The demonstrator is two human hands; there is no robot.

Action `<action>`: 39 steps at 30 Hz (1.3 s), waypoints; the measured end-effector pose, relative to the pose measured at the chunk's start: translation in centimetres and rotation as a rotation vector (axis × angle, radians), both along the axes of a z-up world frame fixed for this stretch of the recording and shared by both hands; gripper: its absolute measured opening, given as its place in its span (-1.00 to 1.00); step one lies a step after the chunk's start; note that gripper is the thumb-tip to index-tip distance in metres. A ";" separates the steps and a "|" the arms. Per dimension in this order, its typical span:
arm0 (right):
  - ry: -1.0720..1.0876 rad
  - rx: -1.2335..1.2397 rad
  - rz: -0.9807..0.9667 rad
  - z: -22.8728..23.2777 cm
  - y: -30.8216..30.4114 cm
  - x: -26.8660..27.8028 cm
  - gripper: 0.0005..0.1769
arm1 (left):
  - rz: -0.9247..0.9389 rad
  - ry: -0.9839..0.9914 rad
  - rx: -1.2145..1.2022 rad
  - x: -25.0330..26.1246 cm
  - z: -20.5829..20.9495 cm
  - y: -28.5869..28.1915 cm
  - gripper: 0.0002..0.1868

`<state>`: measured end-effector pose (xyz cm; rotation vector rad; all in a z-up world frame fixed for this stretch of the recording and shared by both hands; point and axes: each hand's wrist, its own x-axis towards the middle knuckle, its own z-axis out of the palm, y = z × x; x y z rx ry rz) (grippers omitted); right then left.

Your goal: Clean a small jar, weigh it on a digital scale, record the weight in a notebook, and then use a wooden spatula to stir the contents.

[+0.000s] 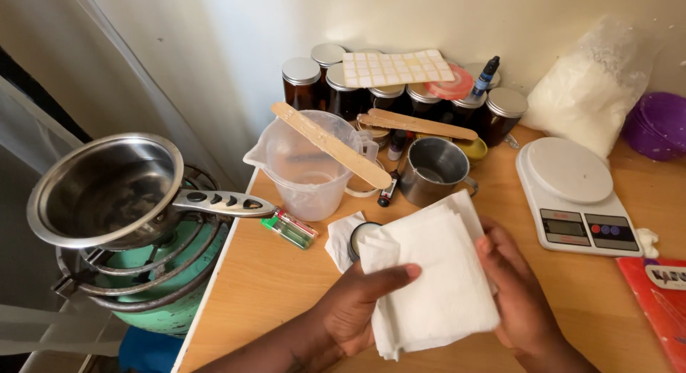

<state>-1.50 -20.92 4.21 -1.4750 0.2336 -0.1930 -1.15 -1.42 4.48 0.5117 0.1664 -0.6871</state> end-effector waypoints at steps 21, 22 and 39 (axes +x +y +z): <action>-0.614 -0.625 0.145 -4.3 1.7 -3.3 -0.80 | 0.127 0.033 -0.017 0.9 -3.0 -1.0 -0.47; -0.433 -0.468 0.187 -5.5 1.2 -2.9 -0.63 | 0.091 -0.051 0.001 0.9 -3.1 -0.9 -0.36; -0.516 -0.484 0.258 -5.9 0.7 -2.3 -0.32 | 0.028 -0.373 0.085 1.4 -4.3 -0.7 -0.23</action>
